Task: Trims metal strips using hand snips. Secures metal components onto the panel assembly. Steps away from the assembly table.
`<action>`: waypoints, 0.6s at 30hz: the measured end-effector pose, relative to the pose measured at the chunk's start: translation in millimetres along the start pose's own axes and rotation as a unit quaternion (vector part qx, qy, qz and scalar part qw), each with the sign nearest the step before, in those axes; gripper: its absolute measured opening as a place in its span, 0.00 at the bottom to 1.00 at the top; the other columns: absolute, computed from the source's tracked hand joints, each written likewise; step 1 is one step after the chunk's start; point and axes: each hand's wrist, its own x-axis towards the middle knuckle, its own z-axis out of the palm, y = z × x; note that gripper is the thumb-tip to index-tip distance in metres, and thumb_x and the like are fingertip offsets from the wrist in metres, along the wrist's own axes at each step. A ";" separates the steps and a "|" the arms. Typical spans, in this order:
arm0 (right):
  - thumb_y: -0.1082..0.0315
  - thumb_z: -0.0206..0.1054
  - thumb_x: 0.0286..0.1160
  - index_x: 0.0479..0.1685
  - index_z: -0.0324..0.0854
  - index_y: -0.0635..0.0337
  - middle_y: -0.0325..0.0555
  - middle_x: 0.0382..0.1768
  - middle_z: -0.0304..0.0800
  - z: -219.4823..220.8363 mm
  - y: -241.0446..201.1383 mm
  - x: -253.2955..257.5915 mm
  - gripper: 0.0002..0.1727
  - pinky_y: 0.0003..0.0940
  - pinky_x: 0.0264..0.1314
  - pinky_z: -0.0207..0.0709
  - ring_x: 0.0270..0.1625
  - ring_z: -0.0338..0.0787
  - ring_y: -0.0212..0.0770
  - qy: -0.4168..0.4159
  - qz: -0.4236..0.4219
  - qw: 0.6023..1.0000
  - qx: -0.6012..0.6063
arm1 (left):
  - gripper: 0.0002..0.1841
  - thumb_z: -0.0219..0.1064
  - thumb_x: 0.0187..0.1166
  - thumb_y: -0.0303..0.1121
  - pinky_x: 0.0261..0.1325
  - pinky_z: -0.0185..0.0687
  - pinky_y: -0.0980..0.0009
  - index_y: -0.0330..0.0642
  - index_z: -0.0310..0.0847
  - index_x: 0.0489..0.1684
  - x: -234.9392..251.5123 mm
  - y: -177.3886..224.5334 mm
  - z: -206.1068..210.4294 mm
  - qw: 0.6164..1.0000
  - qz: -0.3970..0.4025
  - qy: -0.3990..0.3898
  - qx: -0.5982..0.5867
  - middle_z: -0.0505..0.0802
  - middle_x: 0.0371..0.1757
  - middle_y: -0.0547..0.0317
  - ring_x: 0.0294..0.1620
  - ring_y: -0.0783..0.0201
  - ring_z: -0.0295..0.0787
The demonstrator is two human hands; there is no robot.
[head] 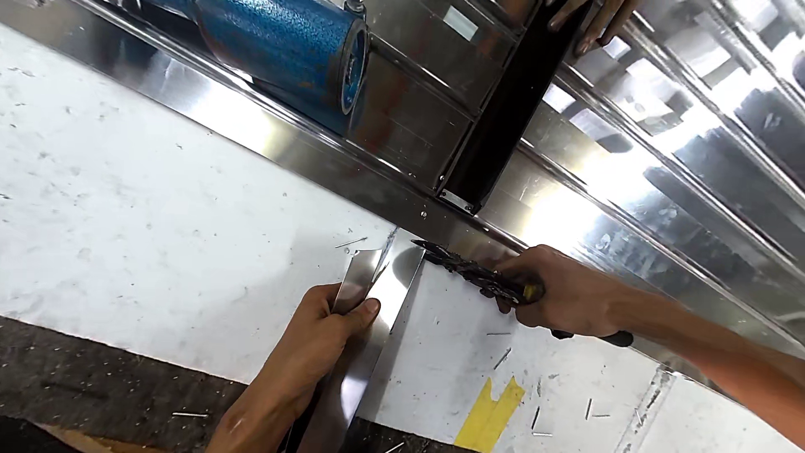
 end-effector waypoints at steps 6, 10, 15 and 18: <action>0.71 0.71 0.60 0.44 0.90 0.47 0.36 0.36 0.95 -11.8 -5.9 5.0 0.13 0.32 0.29 0.84 0.29 0.90 0.34 -0.089 0.021 0.993 0.070 | 0.03 0.71 0.75 0.24 0.32 0.85 0.71 0.40 0.89 0.33 -0.3 0.4 -1.0 1.000 -0.010 -0.005 -0.016 0.93 0.29 0.52 0.29 0.63 0.89; 0.70 0.73 0.59 0.35 0.91 0.45 0.34 0.29 0.94 -11.2 -10.2 9.0 0.08 0.31 0.23 0.83 0.22 0.88 0.33 -0.048 0.008 0.998 0.029 | 0.03 0.70 0.76 0.24 0.33 0.87 0.70 0.39 0.89 0.34 0.2 0.6 -2.4 0.999 -0.017 -0.014 -0.034 0.94 0.31 0.51 0.30 0.62 0.90; 0.70 0.72 0.60 0.40 0.90 0.47 0.36 0.32 0.94 -14.2 -9.9 11.9 0.10 0.31 0.29 0.84 0.27 0.89 0.34 -0.075 0.001 0.995 0.065 | 0.04 0.70 0.76 0.25 0.34 0.86 0.71 0.40 0.89 0.34 0.4 1.1 -4.8 0.998 -0.017 -0.026 -0.047 0.93 0.31 0.52 0.31 0.64 0.90; 0.70 0.72 0.62 0.42 0.89 0.48 0.38 0.34 0.94 -15.3 -21.2 14.8 0.10 0.32 0.29 0.84 0.28 0.90 0.35 -0.096 0.027 0.992 0.076 | 0.03 0.69 0.76 0.25 0.34 0.85 0.72 0.40 0.90 0.34 0.2 0.7 -5.2 0.998 -0.013 -0.033 -0.051 0.93 0.31 0.53 0.30 0.64 0.89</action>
